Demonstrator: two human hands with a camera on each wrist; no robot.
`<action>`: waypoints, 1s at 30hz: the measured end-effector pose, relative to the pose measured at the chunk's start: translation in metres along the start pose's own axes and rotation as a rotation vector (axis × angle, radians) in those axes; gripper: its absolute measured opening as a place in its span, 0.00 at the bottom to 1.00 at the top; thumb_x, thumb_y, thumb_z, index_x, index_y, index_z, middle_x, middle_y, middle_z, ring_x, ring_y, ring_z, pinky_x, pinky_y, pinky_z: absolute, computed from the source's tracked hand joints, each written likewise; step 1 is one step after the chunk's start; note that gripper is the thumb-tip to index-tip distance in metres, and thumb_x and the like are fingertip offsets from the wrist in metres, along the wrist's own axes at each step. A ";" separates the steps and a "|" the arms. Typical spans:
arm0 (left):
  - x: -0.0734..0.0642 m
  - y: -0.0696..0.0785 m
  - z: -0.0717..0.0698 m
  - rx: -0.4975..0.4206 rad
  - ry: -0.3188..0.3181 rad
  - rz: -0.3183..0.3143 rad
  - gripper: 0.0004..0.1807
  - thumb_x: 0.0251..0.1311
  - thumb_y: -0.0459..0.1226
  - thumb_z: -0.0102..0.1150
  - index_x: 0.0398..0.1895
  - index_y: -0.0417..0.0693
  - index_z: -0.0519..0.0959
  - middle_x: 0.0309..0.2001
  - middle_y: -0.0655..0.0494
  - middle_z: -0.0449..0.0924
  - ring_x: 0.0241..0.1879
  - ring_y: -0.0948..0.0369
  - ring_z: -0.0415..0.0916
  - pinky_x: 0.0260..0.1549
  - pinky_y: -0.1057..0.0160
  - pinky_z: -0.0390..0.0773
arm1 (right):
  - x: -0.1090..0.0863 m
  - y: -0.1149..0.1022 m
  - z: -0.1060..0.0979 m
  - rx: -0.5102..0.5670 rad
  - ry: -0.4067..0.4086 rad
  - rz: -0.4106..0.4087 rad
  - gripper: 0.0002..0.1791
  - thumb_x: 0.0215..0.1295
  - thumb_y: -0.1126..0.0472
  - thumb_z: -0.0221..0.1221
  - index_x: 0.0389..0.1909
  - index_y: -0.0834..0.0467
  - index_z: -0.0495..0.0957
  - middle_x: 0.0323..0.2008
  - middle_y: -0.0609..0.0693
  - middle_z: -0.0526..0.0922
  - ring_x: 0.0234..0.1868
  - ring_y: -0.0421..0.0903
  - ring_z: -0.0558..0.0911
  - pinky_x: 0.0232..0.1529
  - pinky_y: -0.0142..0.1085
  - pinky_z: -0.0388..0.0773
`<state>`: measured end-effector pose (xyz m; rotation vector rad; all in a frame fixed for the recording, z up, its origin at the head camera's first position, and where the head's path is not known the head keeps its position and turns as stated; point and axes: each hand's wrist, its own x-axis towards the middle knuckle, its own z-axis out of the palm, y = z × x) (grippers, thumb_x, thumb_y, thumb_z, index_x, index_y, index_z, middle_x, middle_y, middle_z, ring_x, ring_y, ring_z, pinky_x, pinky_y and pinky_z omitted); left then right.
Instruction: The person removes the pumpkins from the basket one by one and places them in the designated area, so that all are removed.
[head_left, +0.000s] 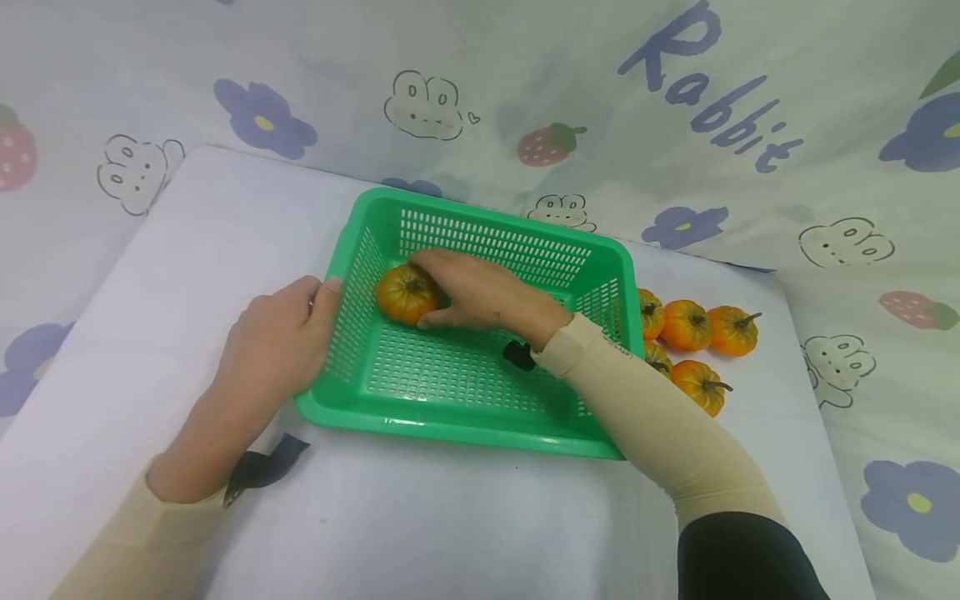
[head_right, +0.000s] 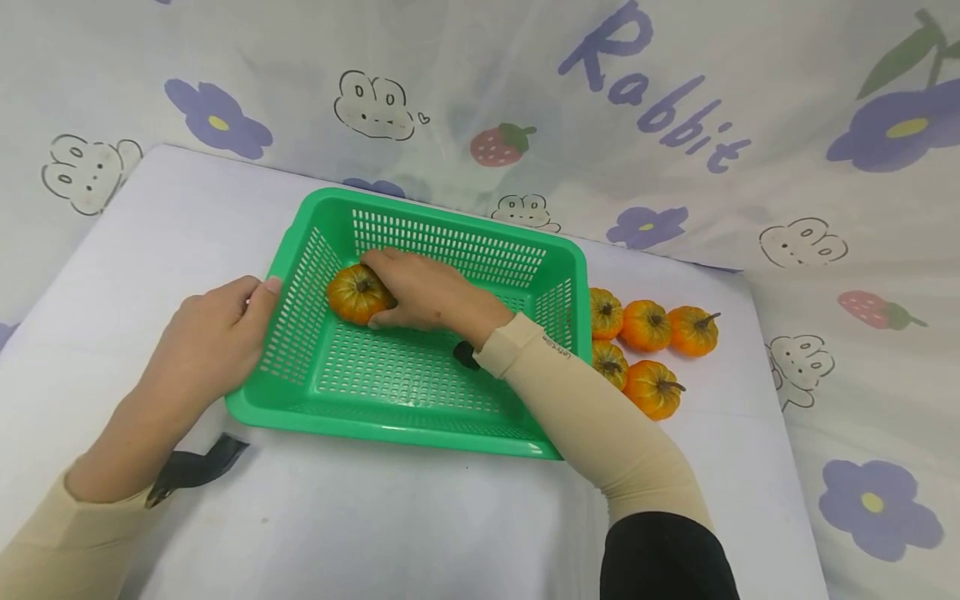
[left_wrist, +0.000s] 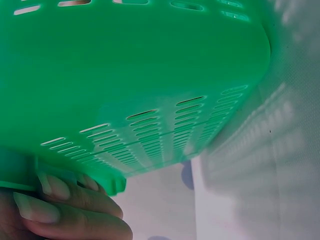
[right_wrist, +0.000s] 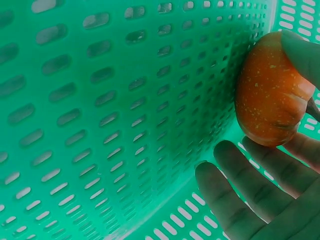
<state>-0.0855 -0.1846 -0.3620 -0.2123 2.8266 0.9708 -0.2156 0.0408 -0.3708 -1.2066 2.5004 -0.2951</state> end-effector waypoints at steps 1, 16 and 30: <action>0.000 0.000 0.000 -0.001 0.003 0.002 0.33 0.81 0.60 0.25 0.39 0.44 0.70 0.23 0.48 0.71 0.21 0.51 0.70 0.18 0.57 0.68 | 0.000 0.000 0.000 0.002 0.001 0.000 0.44 0.65 0.44 0.72 0.75 0.57 0.64 0.69 0.51 0.73 0.67 0.46 0.73 0.68 0.40 0.70; -0.001 0.001 0.000 -0.005 0.012 0.002 0.32 0.81 0.60 0.25 0.38 0.44 0.71 0.23 0.48 0.70 0.21 0.52 0.70 0.18 0.57 0.67 | 0.000 -0.001 -0.003 0.044 0.019 -0.052 0.41 0.65 0.45 0.73 0.71 0.60 0.69 0.63 0.51 0.78 0.61 0.45 0.76 0.64 0.38 0.71; -0.001 0.002 0.001 0.012 0.012 0.007 0.33 0.81 0.59 0.24 0.38 0.43 0.71 0.23 0.48 0.69 0.21 0.51 0.68 0.19 0.56 0.66 | -0.010 -0.004 -0.020 0.067 0.035 -0.022 0.42 0.67 0.41 0.69 0.73 0.60 0.68 0.66 0.51 0.76 0.66 0.46 0.74 0.69 0.38 0.67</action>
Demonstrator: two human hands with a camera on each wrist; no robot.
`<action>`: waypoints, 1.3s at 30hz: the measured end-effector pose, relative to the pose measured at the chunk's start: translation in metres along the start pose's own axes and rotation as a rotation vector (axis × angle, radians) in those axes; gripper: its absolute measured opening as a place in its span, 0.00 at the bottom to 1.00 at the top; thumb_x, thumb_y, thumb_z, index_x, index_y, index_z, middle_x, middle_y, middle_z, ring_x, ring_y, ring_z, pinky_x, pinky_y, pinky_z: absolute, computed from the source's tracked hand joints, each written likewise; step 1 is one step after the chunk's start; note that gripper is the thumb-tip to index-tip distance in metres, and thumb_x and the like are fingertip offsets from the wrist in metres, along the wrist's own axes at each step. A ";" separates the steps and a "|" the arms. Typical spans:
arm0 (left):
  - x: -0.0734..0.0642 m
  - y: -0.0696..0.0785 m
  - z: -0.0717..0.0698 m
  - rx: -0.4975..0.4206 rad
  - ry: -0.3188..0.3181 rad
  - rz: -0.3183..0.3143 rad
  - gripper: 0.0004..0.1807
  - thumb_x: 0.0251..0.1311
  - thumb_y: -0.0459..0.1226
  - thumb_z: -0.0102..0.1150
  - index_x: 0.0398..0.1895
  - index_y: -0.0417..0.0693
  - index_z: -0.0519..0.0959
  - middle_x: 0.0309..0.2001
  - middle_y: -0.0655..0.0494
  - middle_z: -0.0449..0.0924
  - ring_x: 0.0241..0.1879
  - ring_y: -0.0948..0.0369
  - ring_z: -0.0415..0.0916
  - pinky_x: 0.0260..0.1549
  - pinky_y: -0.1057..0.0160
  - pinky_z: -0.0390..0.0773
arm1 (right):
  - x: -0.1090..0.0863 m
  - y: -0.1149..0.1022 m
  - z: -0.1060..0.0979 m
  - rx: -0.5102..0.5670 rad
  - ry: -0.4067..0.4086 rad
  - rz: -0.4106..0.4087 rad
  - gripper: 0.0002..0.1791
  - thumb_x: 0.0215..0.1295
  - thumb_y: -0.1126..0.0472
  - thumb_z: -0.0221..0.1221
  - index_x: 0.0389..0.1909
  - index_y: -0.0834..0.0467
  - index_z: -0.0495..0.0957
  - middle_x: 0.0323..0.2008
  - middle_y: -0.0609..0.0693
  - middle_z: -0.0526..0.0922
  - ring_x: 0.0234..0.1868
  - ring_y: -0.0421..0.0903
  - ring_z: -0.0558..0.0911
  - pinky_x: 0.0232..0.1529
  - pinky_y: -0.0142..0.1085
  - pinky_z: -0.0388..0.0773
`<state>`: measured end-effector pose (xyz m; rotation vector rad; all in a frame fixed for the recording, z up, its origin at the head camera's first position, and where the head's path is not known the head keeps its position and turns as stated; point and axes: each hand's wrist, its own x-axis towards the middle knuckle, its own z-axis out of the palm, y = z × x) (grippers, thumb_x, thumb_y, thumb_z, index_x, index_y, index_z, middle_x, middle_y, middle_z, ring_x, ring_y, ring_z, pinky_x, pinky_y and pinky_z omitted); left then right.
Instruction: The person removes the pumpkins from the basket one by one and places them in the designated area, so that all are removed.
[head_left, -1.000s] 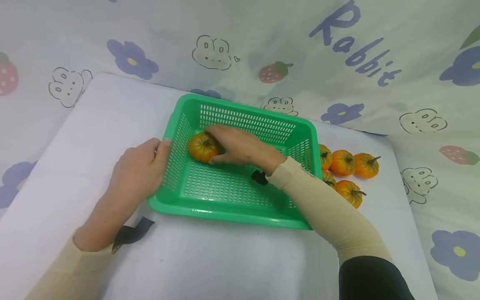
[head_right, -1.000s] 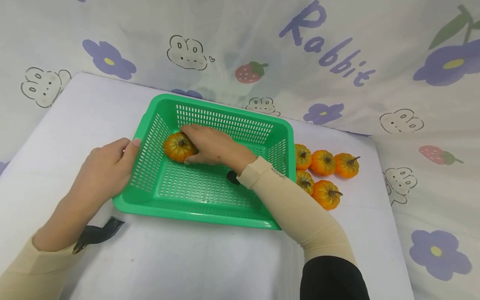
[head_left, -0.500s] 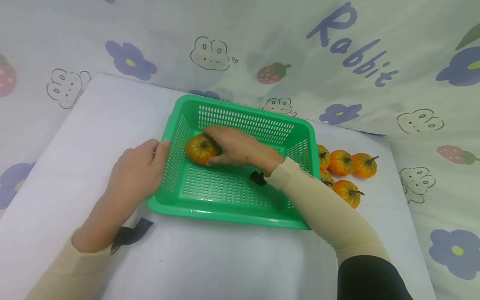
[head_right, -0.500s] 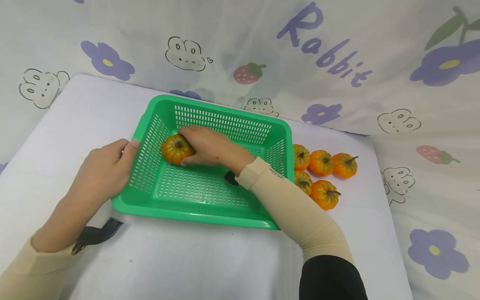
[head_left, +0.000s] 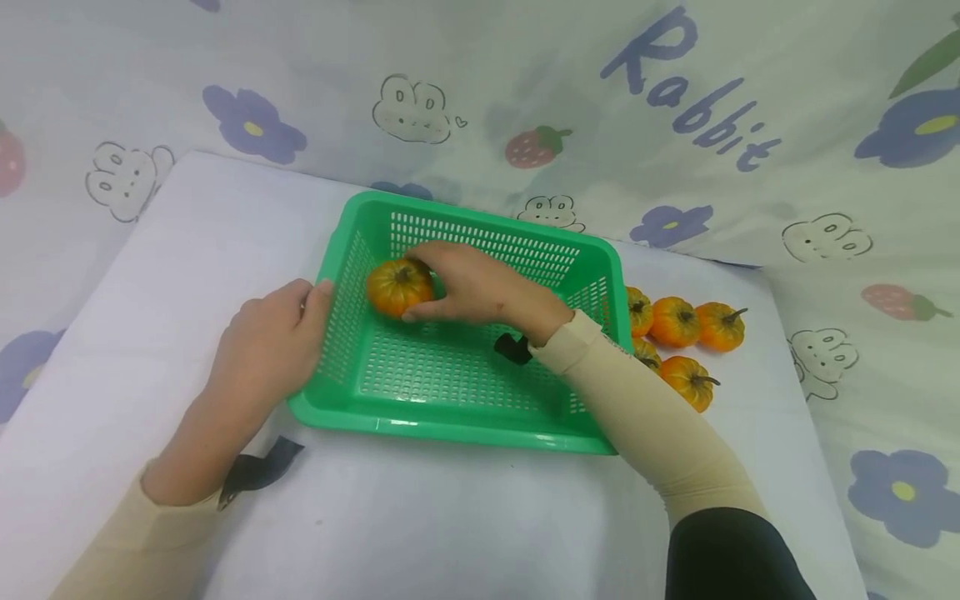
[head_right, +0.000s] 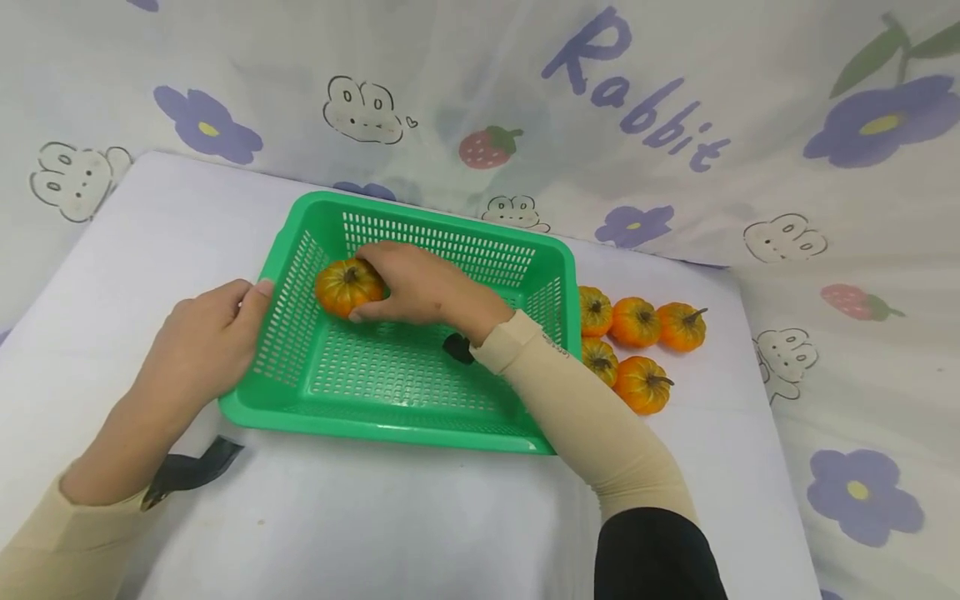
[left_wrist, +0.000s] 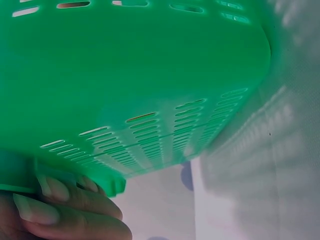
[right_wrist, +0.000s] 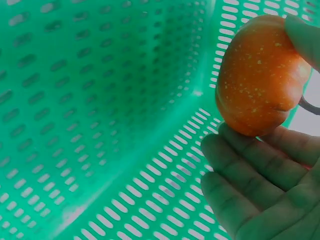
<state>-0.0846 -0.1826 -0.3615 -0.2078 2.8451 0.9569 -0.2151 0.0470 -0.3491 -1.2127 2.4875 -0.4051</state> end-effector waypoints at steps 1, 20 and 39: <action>0.000 0.000 0.000 0.002 -0.002 0.001 0.33 0.81 0.59 0.24 0.38 0.43 0.71 0.22 0.48 0.69 0.21 0.51 0.68 0.19 0.57 0.66 | -0.001 -0.001 -0.001 -0.006 0.003 0.001 0.42 0.67 0.41 0.69 0.73 0.60 0.68 0.67 0.51 0.76 0.66 0.46 0.74 0.69 0.38 0.67; -0.002 0.003 -0.001 0.029 0.009 0.018 0.33 0.81 0.59 0.23 0.35 0.44 0.70 0.22 0.49 0.69 0.21 0.52 0.68 0.18 0.57 0.65 | -0.067 -0.011 -0.049 -0.065 0.110 0.095 0.46 0.67 0.38 0.68 0.77 0.56 0.64 0.70 0.49 0.73 0.70 0.46 0.71 0.69 0.42 0.68; -0.003 0.003 -0.004 0.035 -0.027 0.011 0.35 0.80 0.61 0.19 0.33 0.44 0.68 0.22 0.48 0.68 0.22 0.52 0.67 0.19 0.56 0.65 | -0.239 0.017 -0.050 0.013 0.429 0.336 0.45 0.64 0.48 0.74 0.78 0.54 0.65 0.71 0.53 0.74 0.70 0.57 0.73 0.65 0.61 0.70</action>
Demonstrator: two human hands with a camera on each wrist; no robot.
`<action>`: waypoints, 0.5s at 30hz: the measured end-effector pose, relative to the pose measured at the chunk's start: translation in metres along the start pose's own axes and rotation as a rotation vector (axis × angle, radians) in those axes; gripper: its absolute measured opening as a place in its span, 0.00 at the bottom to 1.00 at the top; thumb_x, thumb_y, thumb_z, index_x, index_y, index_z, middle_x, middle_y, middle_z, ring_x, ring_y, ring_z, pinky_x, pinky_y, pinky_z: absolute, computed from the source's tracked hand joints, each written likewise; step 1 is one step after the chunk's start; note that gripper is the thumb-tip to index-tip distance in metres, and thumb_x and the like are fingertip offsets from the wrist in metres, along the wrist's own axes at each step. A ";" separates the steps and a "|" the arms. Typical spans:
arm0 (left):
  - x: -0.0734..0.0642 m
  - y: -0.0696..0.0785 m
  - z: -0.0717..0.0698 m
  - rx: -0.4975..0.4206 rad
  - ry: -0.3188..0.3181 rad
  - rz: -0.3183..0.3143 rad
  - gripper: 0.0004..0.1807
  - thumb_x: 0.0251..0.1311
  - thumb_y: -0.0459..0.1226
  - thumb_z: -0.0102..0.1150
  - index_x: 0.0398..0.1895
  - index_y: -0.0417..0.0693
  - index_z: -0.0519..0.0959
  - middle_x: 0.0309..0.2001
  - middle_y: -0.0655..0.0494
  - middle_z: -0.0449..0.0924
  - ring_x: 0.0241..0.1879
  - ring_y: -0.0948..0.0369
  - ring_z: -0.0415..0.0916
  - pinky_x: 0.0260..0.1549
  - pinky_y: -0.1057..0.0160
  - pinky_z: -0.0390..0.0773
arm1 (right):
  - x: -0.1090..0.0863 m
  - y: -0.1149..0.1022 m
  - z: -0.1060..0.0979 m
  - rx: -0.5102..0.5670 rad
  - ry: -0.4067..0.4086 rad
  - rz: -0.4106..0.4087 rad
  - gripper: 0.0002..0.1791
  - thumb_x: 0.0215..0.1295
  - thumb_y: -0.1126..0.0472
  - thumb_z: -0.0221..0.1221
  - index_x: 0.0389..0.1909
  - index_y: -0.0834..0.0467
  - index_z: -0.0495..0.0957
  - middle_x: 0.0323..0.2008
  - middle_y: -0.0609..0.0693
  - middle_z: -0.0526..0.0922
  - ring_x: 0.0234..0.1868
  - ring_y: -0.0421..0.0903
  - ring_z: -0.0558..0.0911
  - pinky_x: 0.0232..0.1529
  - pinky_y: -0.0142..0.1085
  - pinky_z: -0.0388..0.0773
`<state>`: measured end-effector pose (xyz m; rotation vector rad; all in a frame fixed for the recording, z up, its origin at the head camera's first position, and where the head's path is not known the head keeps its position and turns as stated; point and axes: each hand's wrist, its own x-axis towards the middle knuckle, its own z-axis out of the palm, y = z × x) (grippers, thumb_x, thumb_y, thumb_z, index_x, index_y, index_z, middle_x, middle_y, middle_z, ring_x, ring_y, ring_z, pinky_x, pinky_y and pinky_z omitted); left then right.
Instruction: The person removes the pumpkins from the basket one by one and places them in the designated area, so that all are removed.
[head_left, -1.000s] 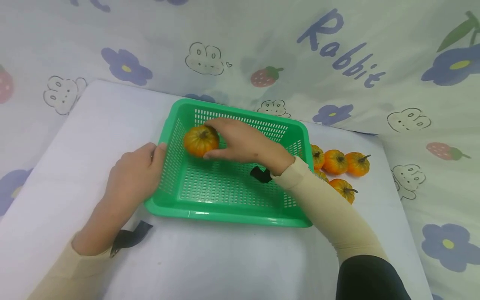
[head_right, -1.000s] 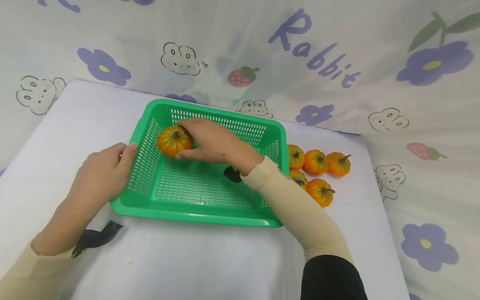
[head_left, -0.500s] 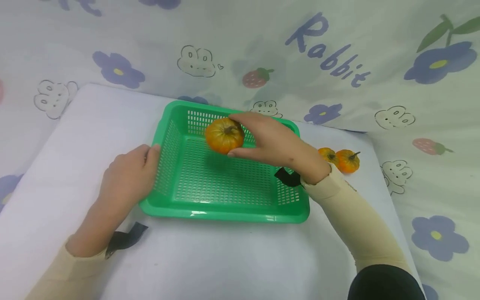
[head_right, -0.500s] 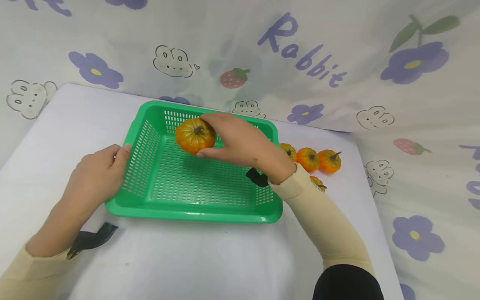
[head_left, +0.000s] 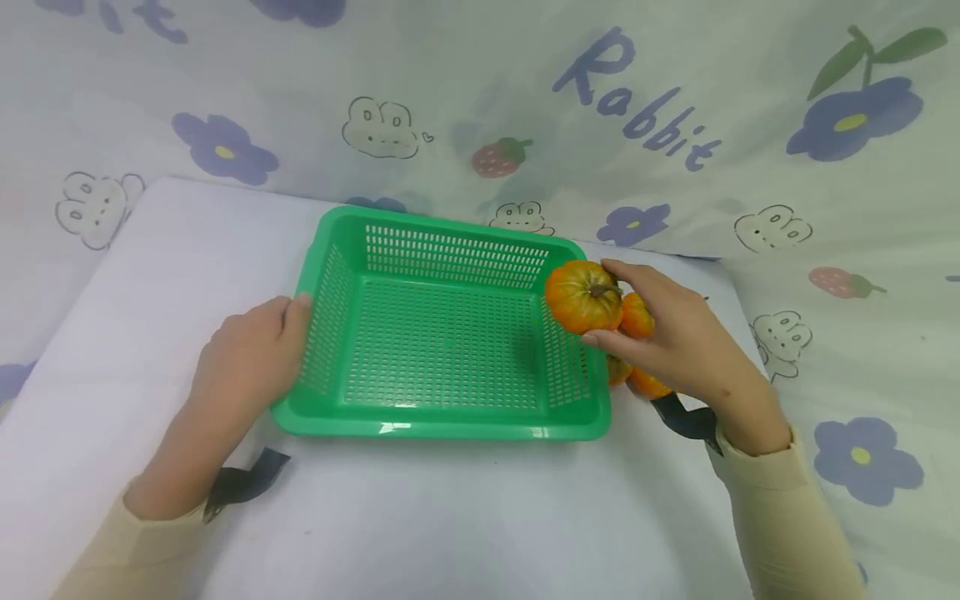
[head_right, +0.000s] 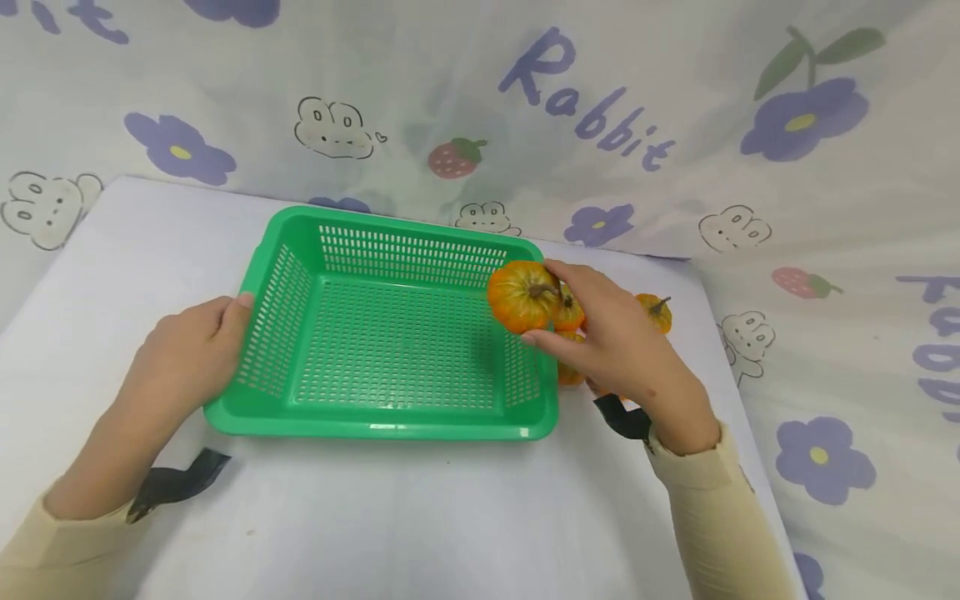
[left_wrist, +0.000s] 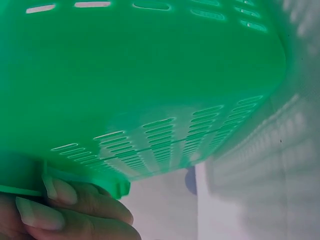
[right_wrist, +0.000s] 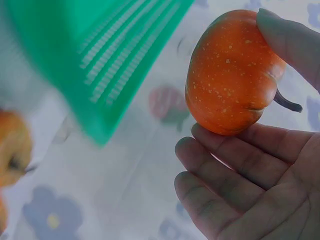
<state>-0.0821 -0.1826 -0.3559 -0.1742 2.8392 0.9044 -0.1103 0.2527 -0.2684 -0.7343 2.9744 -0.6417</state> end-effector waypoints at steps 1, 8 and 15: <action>0.000 0.000 0.000 -0.002 0.000 -0.001 0.36 0.80 0.61 0.19 0.33 0.44 0.68 0.23 0.48 0.68 0.22 0.51 0.67 0.19 0.56 0.65 | -0.007 0.005 -0.002 0.001 0.018 0.022 0.45 0.64 0.49 0.74 0.77 0.54 0.65 0.70 0.54 0.74 0.69 0.58 0.73 0.65 0.62 0.70; 0.001 -0.001 0.002 -0.012 0.008 -0.004 0.37 0.80 0.61 0.18 0.34 0.43 0.69 0.23 0.48 0.69 0.22 0.51 0.67 0.19 0.56 0.66 | -0.051 0.043 -0.013 0.013 0.105 0.190 0.46 0.60 0.53 0.77 0.76 0.59 0.66 0.69 0.62 0.75 0.69 0.66 0.72 0.64 0.66 0.67; 0.000 0.001 0.002 -0.017 0.011 -0.002 0.36 0.80 0.61 0.19 0.33 0.43 0.69 0.23 0.48 0.69 0.22 0.51 0.67 0.19 0.56 0.66 | -0.087 0.078 -0.018 -0.015 0.121 0.389 0.50 0.65 0.48 0.73 0.80 0.60 0.57 0.72 0.69 0.69 0.68 0.76 0.69 0.62 0.70 0.65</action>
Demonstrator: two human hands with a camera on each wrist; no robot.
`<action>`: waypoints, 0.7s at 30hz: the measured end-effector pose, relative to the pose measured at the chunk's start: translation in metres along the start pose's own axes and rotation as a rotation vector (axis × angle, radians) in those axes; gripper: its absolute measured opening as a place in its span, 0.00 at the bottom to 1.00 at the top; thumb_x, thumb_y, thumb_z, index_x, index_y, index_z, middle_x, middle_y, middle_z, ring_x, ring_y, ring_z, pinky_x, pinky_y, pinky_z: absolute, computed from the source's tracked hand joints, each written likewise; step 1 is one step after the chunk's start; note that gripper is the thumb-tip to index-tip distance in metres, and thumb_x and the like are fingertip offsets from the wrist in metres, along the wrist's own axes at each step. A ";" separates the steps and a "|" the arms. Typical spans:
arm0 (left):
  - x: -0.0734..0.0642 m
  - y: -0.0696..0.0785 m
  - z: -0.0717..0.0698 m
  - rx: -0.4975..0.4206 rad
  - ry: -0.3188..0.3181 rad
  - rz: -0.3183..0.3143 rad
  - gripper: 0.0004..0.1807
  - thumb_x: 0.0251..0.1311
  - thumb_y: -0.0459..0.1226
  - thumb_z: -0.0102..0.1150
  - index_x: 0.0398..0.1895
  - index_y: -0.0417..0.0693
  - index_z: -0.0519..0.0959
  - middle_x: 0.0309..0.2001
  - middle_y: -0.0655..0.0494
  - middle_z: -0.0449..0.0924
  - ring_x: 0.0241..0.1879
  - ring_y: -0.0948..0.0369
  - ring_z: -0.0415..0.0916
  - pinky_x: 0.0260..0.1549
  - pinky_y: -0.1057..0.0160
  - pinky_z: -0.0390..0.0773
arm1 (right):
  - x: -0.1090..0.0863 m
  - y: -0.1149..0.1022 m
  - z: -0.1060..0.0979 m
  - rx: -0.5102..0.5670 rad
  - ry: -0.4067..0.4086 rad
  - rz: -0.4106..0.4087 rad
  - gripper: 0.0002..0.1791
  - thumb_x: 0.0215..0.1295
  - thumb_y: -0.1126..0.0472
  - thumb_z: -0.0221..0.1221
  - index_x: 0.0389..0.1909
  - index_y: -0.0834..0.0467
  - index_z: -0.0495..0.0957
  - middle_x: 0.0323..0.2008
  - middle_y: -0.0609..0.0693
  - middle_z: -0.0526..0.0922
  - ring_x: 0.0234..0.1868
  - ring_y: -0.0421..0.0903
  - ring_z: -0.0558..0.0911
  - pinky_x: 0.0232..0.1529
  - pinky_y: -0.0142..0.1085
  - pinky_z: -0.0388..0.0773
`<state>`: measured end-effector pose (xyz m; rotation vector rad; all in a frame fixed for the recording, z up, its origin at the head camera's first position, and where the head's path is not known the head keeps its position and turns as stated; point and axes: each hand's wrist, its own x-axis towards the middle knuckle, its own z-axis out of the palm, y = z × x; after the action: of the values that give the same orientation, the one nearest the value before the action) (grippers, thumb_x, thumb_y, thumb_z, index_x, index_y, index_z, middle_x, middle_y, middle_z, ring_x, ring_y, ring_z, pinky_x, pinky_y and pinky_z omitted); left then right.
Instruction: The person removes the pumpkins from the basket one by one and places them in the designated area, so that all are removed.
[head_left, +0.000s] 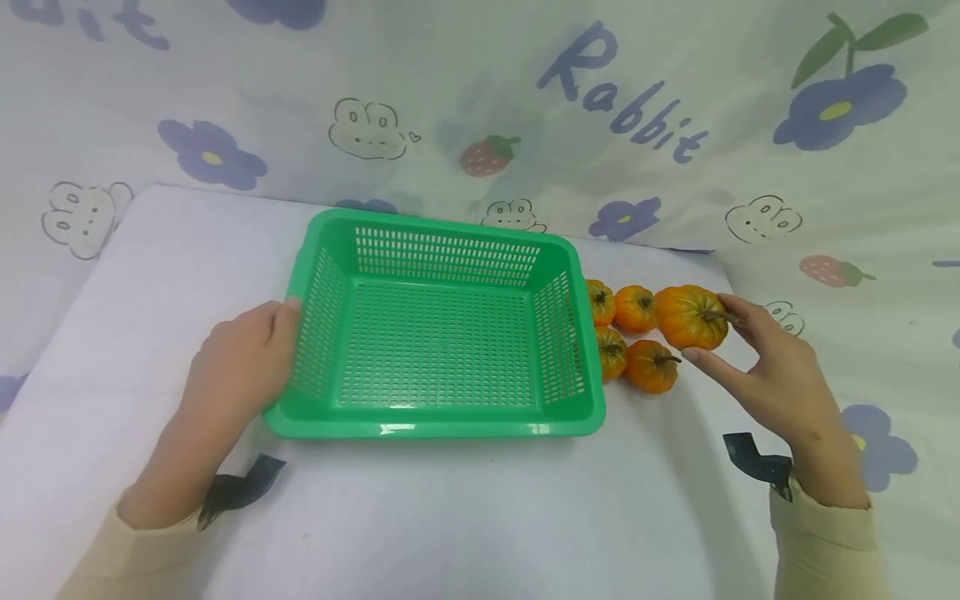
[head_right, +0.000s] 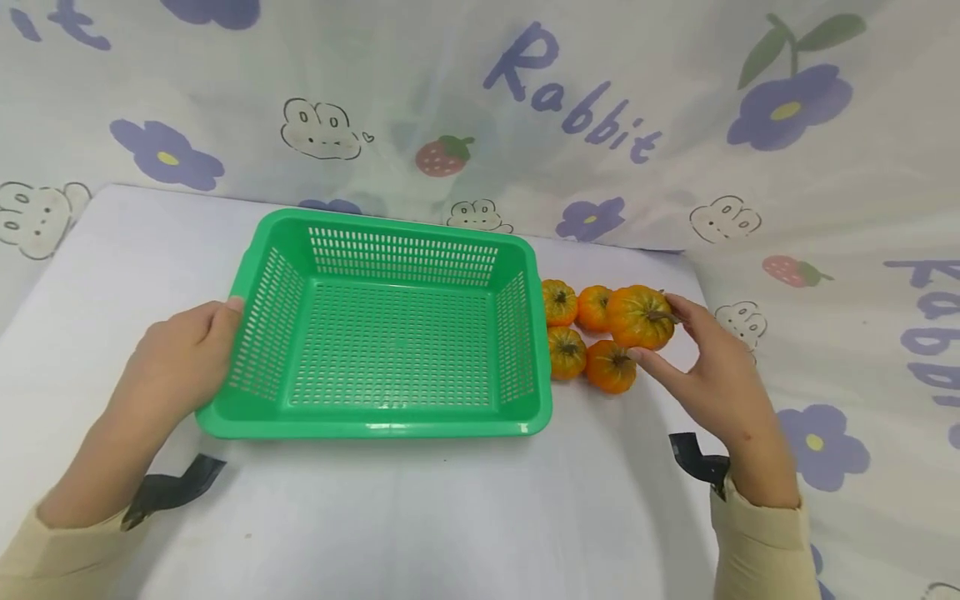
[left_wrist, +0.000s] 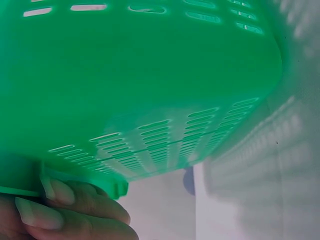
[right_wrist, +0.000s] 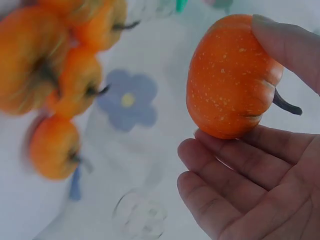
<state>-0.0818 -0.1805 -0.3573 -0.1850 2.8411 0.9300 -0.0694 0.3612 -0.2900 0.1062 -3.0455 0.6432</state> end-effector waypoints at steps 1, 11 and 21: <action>0.000 0.000 0.000 0.000 -0.001 -0.001 0.36 0.80 0.61 0.19 0.33 0.43 0.69 0.23 0.48 0.69 0.22 0.52 0.67 0.19 0.56 0.65 | -0.002 0.006 0.000 -0.007 0.001 0.029 0.51 0.67 0.46 0.72 0.81 0.60 0.56 0.72 0.70 0.68 0.68 0.76 0.69 0.61 0.71 0.65; 0.001 0.000 0.000 0.004 -0.007 -0.013 0.37 0.80 0.61 0.18 0.34 0.43 0.69 0.23 0.48 0.69 0.22 0.52 0.67 0.19 0.56 0.65 | -0.012 0.051 0.011 0.043 -0.001 0.191 0.51 0.72 0.43 0.65 0.83 0.60 0.49 0.76 0.69 0.62 0.72 0.73 0.66 0.65 0.64 0.63; 0.002 -0.002 0.002 0.003 0.004 -0.003 0.36 0.80 0.60 0.20 0.33 0.43 0.70 0.23 0.49 0.69 0.22 0.52 0.68 0.19 0.57 0.65 | -0.010 0.086 0.037 0.110 -0.021 0.257 0.51 0.74 0.42 0.62 0.82 0.64 0.47 0.76 0.72 0.59 0.73 0.73 0.64 0.66 0.64 0.62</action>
<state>-0.0830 -0.1805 -0.3605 -0.1910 2.8450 0.9263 -0.0660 0.4249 -0.3589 -0.2830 -3.0689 0.8290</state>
